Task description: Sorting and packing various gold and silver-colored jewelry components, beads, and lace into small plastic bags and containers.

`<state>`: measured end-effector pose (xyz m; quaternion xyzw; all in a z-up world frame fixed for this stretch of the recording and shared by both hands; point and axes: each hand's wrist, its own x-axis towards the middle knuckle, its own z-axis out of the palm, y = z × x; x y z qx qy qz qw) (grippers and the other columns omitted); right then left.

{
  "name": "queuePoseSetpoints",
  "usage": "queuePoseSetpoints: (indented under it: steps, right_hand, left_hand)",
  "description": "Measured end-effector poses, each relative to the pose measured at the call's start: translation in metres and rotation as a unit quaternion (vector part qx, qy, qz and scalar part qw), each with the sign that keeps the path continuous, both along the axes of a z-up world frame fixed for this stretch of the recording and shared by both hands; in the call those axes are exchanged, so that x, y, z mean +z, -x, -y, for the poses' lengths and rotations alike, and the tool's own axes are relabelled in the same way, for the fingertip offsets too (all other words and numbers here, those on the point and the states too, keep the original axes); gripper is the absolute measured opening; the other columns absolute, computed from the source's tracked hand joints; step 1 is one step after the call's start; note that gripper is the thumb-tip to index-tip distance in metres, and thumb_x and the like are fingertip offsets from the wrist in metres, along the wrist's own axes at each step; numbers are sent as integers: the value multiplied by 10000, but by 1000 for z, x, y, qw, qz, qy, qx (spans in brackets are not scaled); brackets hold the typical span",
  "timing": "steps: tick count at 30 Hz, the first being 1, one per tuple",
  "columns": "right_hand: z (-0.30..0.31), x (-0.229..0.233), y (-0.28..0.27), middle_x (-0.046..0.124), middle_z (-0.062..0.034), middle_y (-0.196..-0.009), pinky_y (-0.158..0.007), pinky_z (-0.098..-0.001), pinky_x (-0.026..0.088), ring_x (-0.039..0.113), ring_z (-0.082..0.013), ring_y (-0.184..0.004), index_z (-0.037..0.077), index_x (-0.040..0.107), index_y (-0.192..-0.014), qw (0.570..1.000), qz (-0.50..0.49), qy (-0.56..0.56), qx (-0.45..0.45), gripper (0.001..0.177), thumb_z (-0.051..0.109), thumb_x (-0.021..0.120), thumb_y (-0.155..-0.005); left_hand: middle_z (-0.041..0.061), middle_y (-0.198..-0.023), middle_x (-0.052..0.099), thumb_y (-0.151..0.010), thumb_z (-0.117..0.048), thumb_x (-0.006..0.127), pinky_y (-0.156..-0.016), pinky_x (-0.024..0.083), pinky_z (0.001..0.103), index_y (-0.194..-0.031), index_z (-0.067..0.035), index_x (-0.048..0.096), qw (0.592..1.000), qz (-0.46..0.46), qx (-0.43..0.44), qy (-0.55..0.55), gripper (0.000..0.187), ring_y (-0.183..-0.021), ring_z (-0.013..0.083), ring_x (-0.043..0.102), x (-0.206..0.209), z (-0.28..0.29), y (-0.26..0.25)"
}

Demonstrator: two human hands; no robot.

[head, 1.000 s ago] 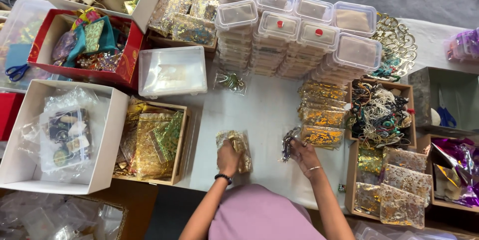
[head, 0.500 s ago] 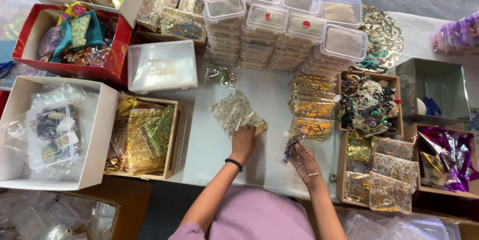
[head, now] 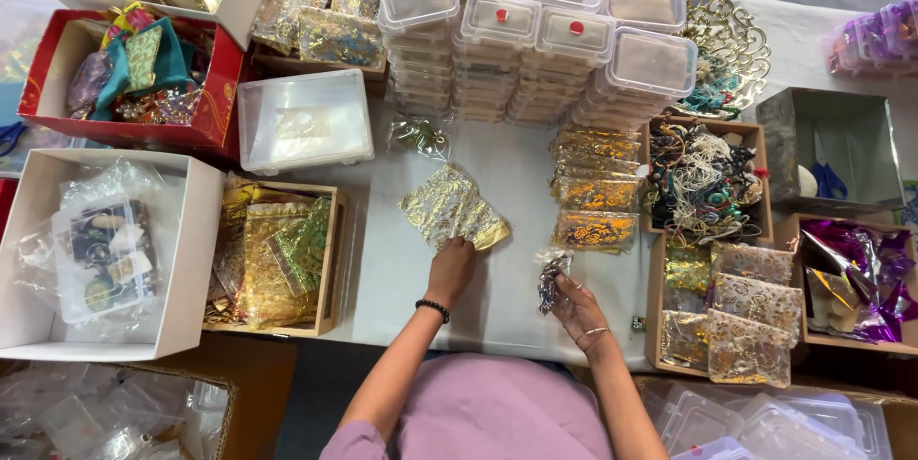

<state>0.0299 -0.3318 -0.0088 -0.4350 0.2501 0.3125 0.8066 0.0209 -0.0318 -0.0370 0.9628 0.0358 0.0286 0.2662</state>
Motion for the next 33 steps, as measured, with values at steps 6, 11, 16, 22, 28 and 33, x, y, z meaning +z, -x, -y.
queuePoseSetpoints:
  steps: [6,11,16,22,28,33]
  right_hand:
    - [-29,1,-10,754,-38,-1011,-809,-358,596,716,-169,-890,83,694,-1136,998,16,3,59,245,218,719,-933]
    - [-71,12,-31,749,-20,-953,-745,-325,581,701,-138,-832,83,702,-1104,980,94,79,158,228,194,733,-907]
    - [-91,-1,-48,754,-36,-860,-665,-305,539,659,-119,-743,35,753,-1022,905,197,242,288,235,226,774,-888]
    - [-100,16,-61,752,-67,-749,-655,-307,543,686,-131,-665,42,773,-948,787,246,416,384,308,311,830,-807]
    - [-100,-13,-75,741,-64,-784,-611,-304,515,651,-142,-672,29,778,-956,839,209,326,382,262,252,828,-828]
    - [-112,-15,-80,768,-41,-915,-683,-312,630,736,-123,-774,45,726,-1057,949,78,187,241,267,200,789,-850]
  left_hand:
    - [191,-857,718,-864,-130,650,-748,540,497,-840,-14,737,986,-4,64,151,147,-808,393,678,68,-7,-8]
    - [169,-835,757,-879,-162,672,-724,565,419,-926,-26,774,955,-99,105,260,176,-750,325,731,69,-14,-10]
    - [146,-854,797,-923,-190,668,-674,573,364,-986,-37,767,904,-158,144,370,193,-719,241,750,15,-24,-14]
    - [132,-897,785,-893,-178,699,-727,575,339,-1030,-41,757,917,-52,185,349,202,-787,242,765,32,-27,-13]
    - [153,-958,711,-912,-142,680,-811,536,444,-1010,-56,746,978,64,61,191,146,-895,341,682,75,-18,0]
    - [173,-969,654,-807,-186,725,-720,499,497,-1071,-36,659,994,60,82,52,311,-884,384,612,94,-6,7]
